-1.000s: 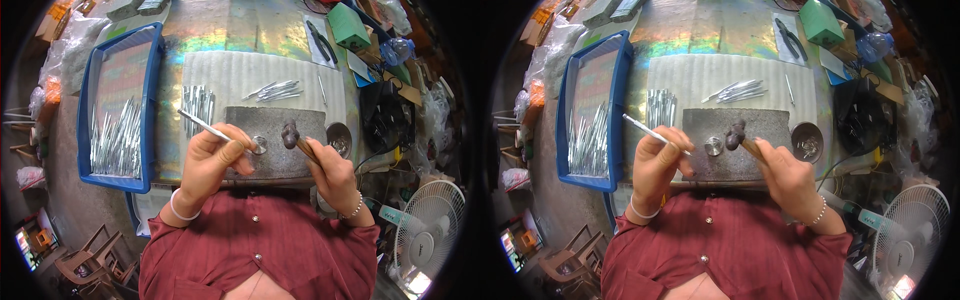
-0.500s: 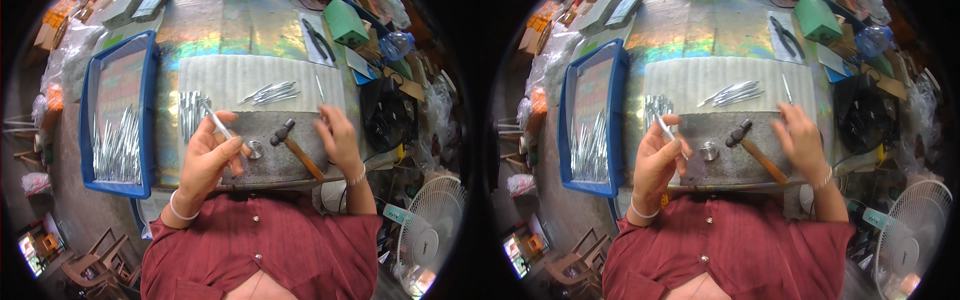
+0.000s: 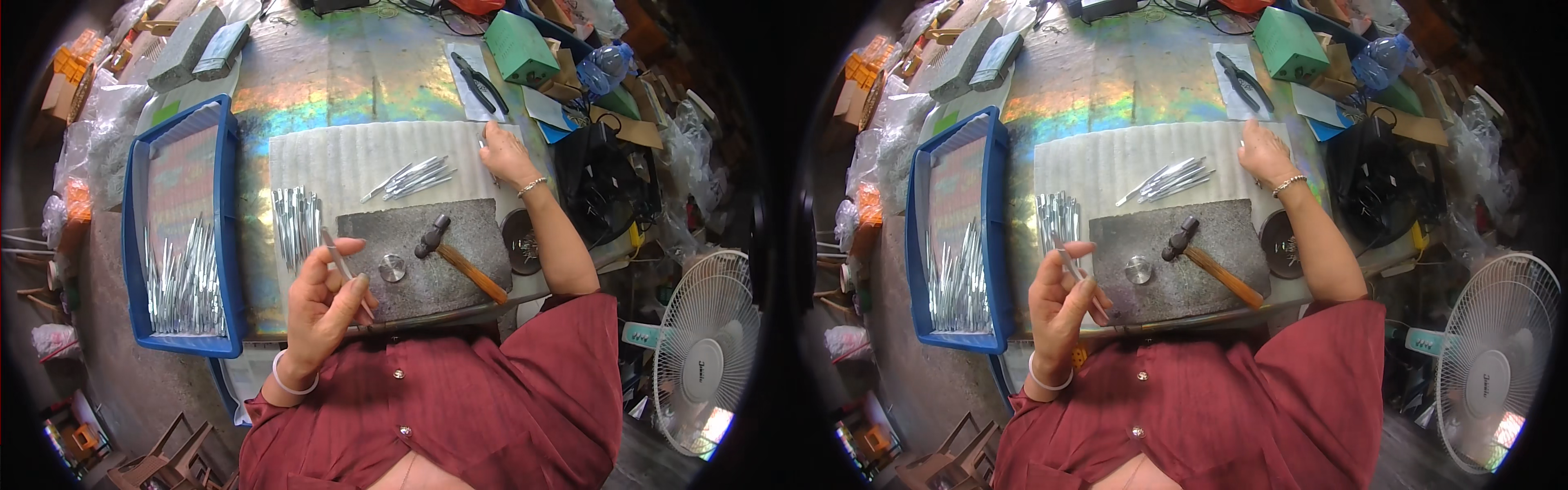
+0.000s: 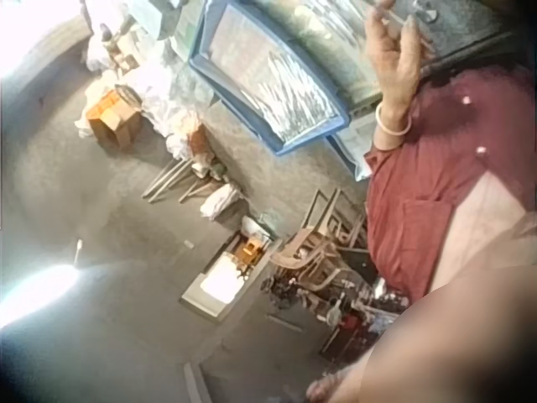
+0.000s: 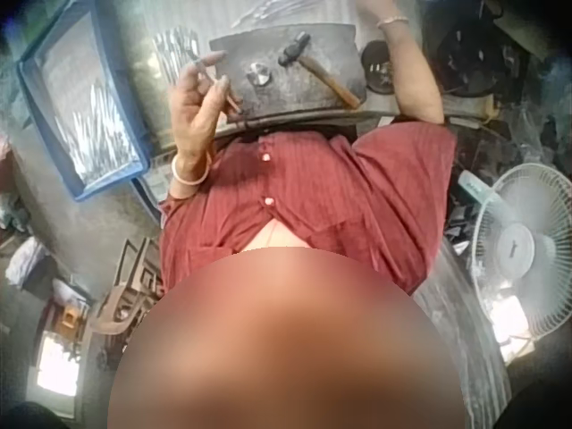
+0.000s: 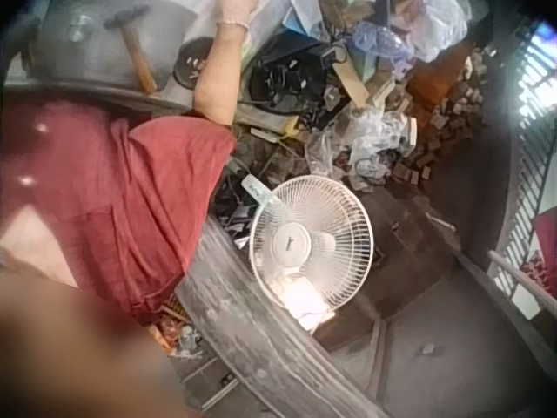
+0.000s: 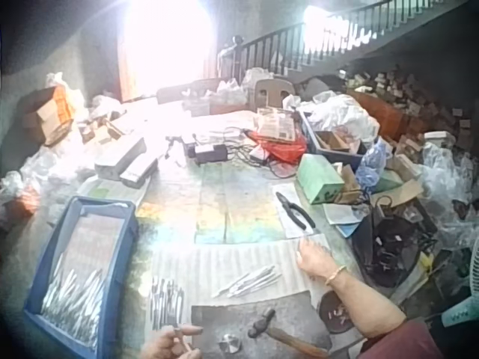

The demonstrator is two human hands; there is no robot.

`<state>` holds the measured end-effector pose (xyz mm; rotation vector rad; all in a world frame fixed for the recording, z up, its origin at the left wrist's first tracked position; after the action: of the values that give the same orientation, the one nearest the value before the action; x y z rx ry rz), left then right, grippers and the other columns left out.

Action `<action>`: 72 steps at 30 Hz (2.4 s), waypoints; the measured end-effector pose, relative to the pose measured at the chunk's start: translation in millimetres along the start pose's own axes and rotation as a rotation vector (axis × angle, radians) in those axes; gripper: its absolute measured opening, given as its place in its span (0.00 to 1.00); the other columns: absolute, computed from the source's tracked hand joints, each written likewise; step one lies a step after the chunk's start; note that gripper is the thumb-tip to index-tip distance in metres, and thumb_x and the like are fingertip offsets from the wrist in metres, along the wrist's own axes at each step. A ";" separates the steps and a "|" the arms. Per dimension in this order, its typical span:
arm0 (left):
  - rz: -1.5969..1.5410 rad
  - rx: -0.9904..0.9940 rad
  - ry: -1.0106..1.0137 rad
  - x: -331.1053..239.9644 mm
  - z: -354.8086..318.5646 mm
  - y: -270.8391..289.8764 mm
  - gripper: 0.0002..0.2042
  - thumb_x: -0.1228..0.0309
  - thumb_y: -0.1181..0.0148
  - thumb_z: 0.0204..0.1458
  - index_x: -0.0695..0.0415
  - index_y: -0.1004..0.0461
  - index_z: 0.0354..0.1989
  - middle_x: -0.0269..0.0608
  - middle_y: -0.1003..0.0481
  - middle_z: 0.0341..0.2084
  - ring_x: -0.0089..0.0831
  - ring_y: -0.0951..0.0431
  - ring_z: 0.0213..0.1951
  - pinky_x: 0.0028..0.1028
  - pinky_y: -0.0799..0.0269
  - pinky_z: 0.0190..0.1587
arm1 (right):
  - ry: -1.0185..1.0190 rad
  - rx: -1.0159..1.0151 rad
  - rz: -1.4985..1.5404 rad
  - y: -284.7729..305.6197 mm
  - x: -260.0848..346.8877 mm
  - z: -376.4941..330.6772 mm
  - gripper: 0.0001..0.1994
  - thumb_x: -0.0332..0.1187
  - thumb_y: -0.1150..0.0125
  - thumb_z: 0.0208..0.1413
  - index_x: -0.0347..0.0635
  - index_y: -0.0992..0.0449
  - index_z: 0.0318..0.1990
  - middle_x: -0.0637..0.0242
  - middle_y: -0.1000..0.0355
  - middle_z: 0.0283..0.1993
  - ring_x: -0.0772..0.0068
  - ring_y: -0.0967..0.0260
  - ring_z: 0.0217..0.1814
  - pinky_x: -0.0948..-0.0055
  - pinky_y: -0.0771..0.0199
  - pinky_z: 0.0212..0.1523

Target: Manually shaping and marking small metal strips using a hammer and a punch tool on an anvil block.

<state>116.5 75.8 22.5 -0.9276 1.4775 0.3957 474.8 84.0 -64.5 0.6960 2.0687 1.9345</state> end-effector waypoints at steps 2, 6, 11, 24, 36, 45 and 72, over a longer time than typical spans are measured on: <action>0.009 0.048 0.001 8.6 0.6 -1.8 0.14 0.76 0.50 0.60 0.64 0.36 0.54 0.36 0.26 0.20 0.17 0.28 0.20 0.15 0.33 0.23 | -0.005 -0.046 0.025 2.0 4.8 -2.1 0.15 0.29 0.45 0.48 0.32 0.36 0.42 0.40 0.28 0.39 0.39 0.29 0.44 0.48 0.30 0.45; 0.134 0.133 -0.055 7.7 -0.7 -12.2 0.14 0.74 0.50 0.61 0.64 0.34 0.54 0.35 0.25 0.21 0.16 0.27 0.23 0.17 0.32 0.26 | 0.083 -0.088 -0.010 -2.5 -4.2 -3.7 0.12 0.28 0.46 0.47 0.32 0.34 0.39 0.40 0.28 0.38 0.38 0.30 0.44 0.47 0.31 0.45; 0.175 0.105 -0.220 6.5 -2.2 -11.7 0.13 0.77 0.51 0.60 0.65 0.32 0.53 0.40 0.22 0.31 0.22 0.22 0.32 0.21 0.27 0.36 | 0.032 0.070 0.631 43.9 19.3 -34.7 0.09 0.26 0.45 0.51 0.30 0.31 0.39 0.60 0.29 0.26 0.71 0.29 0.24 0.72 0.28 0.24; 0.115 0.174 -0.152 21.0 2.1 -34.1 0.08 0.78 0.48 0.59 0.64 0.33 0.46 0.40 0.22 0.32 0.20 0.23 0.35 0.18 0.28 0.37 | 0.577 0.013 1.043 94.2 170.2 -178.0 0.03 0.23 0.44 0.57 0.33 0.29 0.37 0.66 0.29 0.27 0.81 0.28 0.26 0.84 0.30 0.25; 0.105 0.124 -0.187 17.0 -2.3 -29.4 0.06 0.79 0.46 0.57 0.63 0.31 0.42 0.38 0.21 0.28 0.16 0.24 0.31 0.17 0.30 0.33 | 0.524 -0.059 1.041 89.6 177.1 -181.4 0.06 0.24 0.35 0.51 0.35 0.25 0.35 0.65 0.27 0.26 0.81 0.32 0.23 0.82 0.34 0.24; 0.133 0.114 -0.232 12.6 -3.7 -28.0 0.04 0.79 0.44 0.56 0.62 0.30 0.39 0.36 0.22 0.25 0.14 0.26 0.28 0.17 0.31 0.28 | 0.532 -0.062 1.082 88.2 179.5 -181.7 0.07 0.27 0.34 0.51 0.34 0.26 0.33 0.62 0.29 0.24 0.75 0.27 0.22 0.78 0.30 0.22; 0.056 0.287 0.337 41.2 16.7 -37.5 0.09 0.68 0.42 0.57 0.62 0.30 0.32 0.34 0.27 0.17 0.17 0.27 0.17 0.16 0.31 0.17 | -0.193 0.598 1.884 -7.8 158.6 -173.9 0.09 0.31 0.40 0.57 0.41 0.29 0.26 0.72 0.34 0.19 0.88 0.45 0.12 0.86 0.47 0.12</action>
<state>159.8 52.5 -8.4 -0.7465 1.8149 0.0617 254.7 8.1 -29.2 3.5802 1.6408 1.1704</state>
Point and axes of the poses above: each hand's wrist, its own z-axis towards the middle knuckle, its own y-axis out of the back of the hand, x = y × z, the point moved 9 cm from there along z, towards the middle knuckle
